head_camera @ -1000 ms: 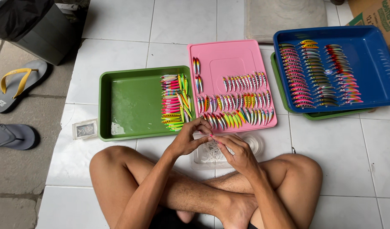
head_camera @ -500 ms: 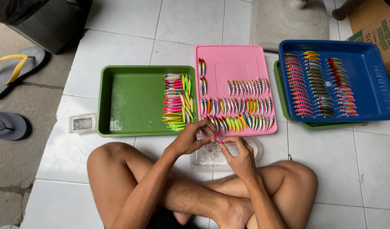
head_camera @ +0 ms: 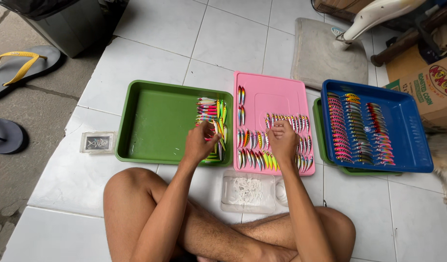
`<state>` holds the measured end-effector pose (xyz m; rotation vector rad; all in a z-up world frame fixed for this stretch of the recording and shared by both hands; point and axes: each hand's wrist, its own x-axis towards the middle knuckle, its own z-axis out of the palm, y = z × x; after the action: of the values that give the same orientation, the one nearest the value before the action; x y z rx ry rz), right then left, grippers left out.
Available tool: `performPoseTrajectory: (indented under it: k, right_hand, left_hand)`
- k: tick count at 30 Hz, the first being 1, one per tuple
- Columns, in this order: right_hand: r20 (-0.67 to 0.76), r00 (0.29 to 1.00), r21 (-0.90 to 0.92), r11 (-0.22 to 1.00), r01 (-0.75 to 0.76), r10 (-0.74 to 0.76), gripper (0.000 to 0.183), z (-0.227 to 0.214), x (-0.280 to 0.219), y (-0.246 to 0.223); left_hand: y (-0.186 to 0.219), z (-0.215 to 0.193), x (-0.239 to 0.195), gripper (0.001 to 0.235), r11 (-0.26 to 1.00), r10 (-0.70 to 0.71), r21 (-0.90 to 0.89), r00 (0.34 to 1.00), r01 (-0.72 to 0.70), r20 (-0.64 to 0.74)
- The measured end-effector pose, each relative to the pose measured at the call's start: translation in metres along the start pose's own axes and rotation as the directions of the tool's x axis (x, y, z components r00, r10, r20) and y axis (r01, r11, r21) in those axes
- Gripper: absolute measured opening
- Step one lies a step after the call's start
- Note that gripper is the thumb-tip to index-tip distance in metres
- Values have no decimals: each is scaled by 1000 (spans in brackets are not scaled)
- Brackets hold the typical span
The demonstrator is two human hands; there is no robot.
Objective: The person sits on the floor and assembles small, colorful fishing lures by hand. They pick up individual lures from a green tray, attach small white plastic pieces to them, and place the finished lures into a pink tray. The process is repeated for multiple lures.
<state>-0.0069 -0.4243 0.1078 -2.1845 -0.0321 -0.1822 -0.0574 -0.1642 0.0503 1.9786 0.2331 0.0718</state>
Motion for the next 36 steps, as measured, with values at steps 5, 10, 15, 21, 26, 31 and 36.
performPoseTrajectory:
  k: [5, 10, 15, 21, 26, 31, 36]
  right_hand:
    - [-11, 1000, -169, 985, 10, -12, 24, 28, 30, 18]
    - [-41, 998, -265, 964, 37, -50, 23, 23, 24, 10]
    - [-89, 994, -32, 997, 65, -68, 23, -12, -22, 8]
    - [30, 992, 11, 993, -121, 121, 20, -75, -107, 9]
    - [-39, 984, 44, 984, -175, 176, 17, -91, -121, 51]
    - [104, 946, -79, 951, -300, 307, 19, -105, -121, 54]
    - [310, 871, -378, 890, -255, 381, 16, -115, -126, 64]
  left_hand:
    - [14, -3, -1, 33, 999, 29, -29, 998, -27, 48]
    - [8, -3, 4, 32, 999, -7, -45, 1000, 8, 21]
    - [9, 0, -3, 20, 960, -44, 278, 994, 15, 99]
    - [-53, 54, 5, 26, 857, 6, 494, 962, -146, 273]
    - [-38, 57, 1, 19, 832, 25, 541, 984, -120, 178]
    - [-34, 56, -7, 32, 712, 22, 692, 989, -118, 145]
    - [-51, 61, -10, 23, 764, 14, 643, 998, -45, 53]
